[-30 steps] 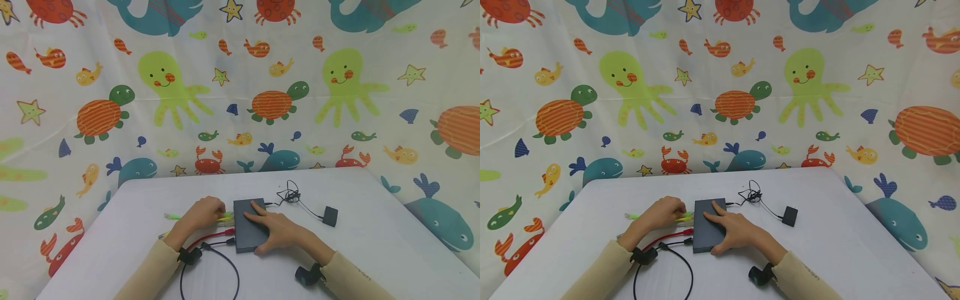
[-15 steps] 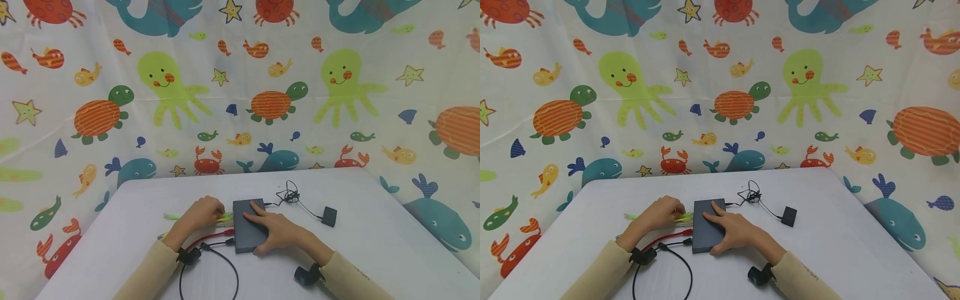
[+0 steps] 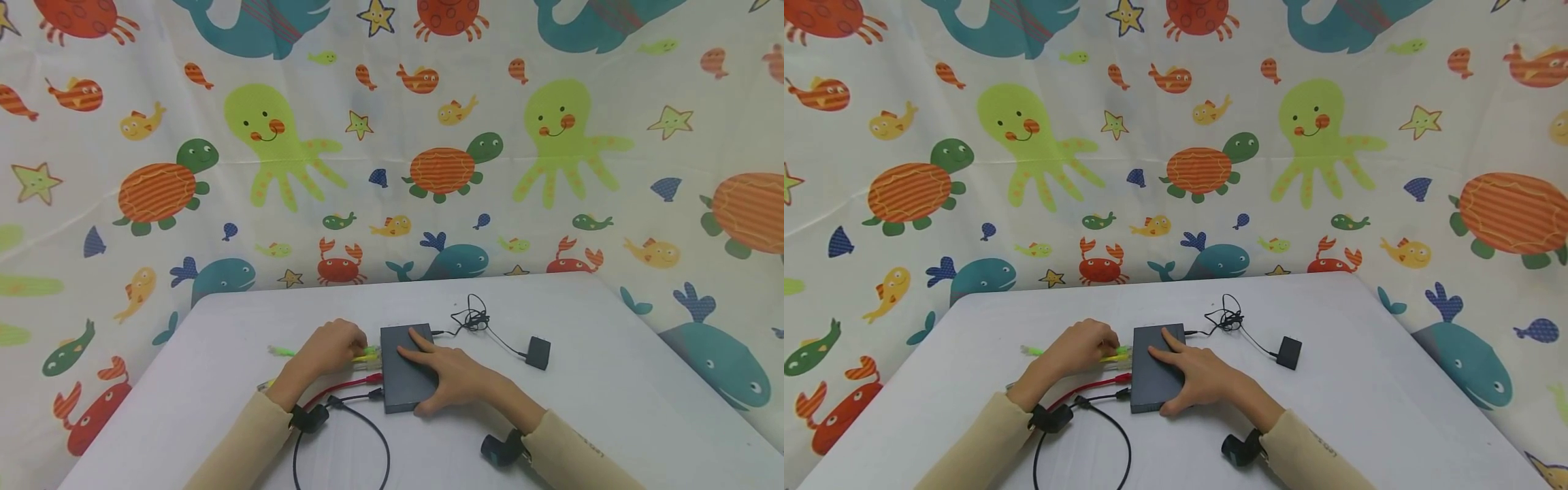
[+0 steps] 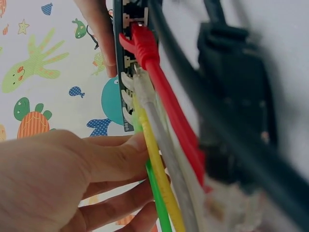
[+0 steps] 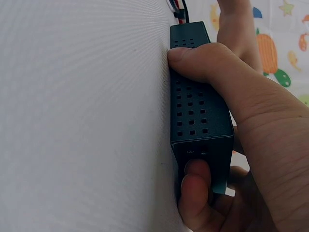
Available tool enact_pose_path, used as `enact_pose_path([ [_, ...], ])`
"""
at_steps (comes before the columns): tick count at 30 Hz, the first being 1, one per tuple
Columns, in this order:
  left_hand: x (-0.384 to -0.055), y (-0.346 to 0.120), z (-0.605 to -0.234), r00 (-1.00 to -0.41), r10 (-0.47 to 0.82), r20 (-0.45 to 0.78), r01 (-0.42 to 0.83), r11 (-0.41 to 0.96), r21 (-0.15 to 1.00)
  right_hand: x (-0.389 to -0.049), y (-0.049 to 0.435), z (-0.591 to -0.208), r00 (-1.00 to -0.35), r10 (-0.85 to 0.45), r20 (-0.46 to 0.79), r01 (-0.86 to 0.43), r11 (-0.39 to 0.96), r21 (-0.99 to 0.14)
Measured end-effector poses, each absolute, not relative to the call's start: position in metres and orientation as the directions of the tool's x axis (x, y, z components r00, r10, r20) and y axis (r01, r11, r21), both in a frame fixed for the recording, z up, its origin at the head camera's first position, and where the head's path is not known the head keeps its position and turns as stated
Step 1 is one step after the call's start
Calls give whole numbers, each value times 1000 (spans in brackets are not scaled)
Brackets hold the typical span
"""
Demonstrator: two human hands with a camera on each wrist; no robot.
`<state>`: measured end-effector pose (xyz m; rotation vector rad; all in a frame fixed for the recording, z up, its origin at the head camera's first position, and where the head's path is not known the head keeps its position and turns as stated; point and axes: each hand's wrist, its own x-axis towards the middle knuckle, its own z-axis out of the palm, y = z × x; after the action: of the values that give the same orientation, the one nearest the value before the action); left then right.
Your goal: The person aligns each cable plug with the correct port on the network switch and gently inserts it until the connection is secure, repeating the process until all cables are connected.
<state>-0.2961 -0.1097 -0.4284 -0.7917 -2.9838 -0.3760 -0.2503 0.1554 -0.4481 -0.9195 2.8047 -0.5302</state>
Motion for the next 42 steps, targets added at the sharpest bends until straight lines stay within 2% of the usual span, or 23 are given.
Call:
enact_pose_path([
  [42,-294,-109,-426,-873,479,89,487,845,220,-250,154,-449,-813,-582,-28,-532,762,-370],
])
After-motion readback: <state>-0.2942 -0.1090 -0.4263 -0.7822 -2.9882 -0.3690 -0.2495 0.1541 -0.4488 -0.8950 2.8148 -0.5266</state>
